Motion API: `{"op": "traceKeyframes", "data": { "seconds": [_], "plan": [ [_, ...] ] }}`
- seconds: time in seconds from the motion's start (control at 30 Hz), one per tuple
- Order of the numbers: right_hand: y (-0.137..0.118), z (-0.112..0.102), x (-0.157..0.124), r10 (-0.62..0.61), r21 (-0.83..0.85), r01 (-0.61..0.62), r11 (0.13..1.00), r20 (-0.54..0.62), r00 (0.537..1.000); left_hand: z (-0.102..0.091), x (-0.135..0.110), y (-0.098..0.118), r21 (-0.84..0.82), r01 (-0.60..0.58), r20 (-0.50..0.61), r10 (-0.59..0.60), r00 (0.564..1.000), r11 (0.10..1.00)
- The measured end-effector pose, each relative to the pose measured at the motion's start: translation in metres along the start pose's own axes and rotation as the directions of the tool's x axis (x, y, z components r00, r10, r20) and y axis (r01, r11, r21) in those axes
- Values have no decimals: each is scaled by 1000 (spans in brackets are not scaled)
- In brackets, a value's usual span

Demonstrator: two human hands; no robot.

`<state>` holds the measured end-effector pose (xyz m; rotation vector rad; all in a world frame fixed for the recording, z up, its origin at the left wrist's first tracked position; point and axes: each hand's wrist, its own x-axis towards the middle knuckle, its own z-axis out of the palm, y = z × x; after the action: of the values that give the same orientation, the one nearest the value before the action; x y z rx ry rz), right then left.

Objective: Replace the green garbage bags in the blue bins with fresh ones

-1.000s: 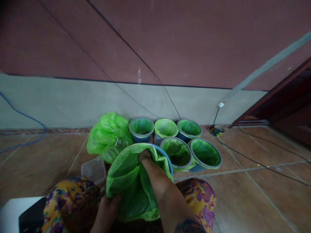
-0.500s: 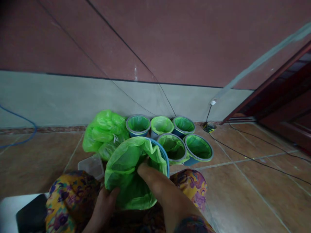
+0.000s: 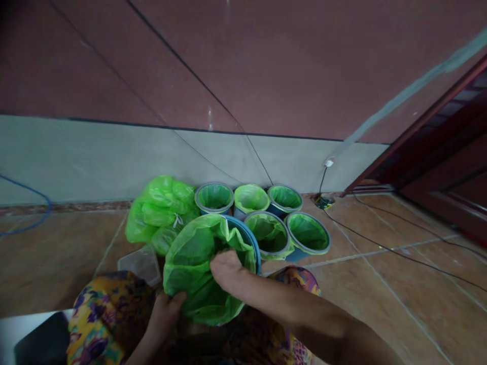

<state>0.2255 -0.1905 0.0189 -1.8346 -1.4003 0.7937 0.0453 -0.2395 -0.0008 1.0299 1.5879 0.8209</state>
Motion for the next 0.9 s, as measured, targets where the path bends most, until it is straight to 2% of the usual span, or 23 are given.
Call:
{"op": "traceKeyframes", "data": {
  "seconds": [0.03,0.07,0.1,0.17,0.27,0.4,0.47,0.53,0.73,0.8,0.9],
  "plan": [
    [-6,-12,0,-46,-69,47,996,26,999,-2,2,-1,-8,11,-12,-11,1000,1000],
    [-12,-25,0,-136,-257,153,954,84,987,-4,3,-2,-15,19,-25,-19,999,1000],
    [-17,-39,0,-206,-443,232,866,107,973,-5,3,-3,-16,22,-41,-23,999,1000],
    [-25,-61,2,-302,-675,288,679,101,948,-7,2,-2,-10,11,-53,-12,999,1000],
    [-24,-71,10,-377,-833,243,497,45,925,-7,0,2,-19,-20,-52,19,998,1000],
    [-8,-63,20,-439,-894,213,394,21,898,-6,0,3,-33,-34,-73,31,997,999],
    [-1,-62,23,-471,-891,231,392,21,882,-6,2,-1,-29,-22,-81,19,997,999],
    [3,-64,23,-501,-871,247,425,1,866,-5,4,-6,-41,-5,-94,1,996,999],
    [1,-74,21,-548,-714,317,624,-110,830,-4,8,-17,-85,47,-127,-58,990,995],
    [0,-77,26,-489,-633,281,722,-179,854,-5,8,-19,-107,44,-118,-57,991,993],
    [2,-84,41,-283,-520,95,849,-296,912,-6,9,-21,-130,59,-89,-71,993,990]
  ]
}}
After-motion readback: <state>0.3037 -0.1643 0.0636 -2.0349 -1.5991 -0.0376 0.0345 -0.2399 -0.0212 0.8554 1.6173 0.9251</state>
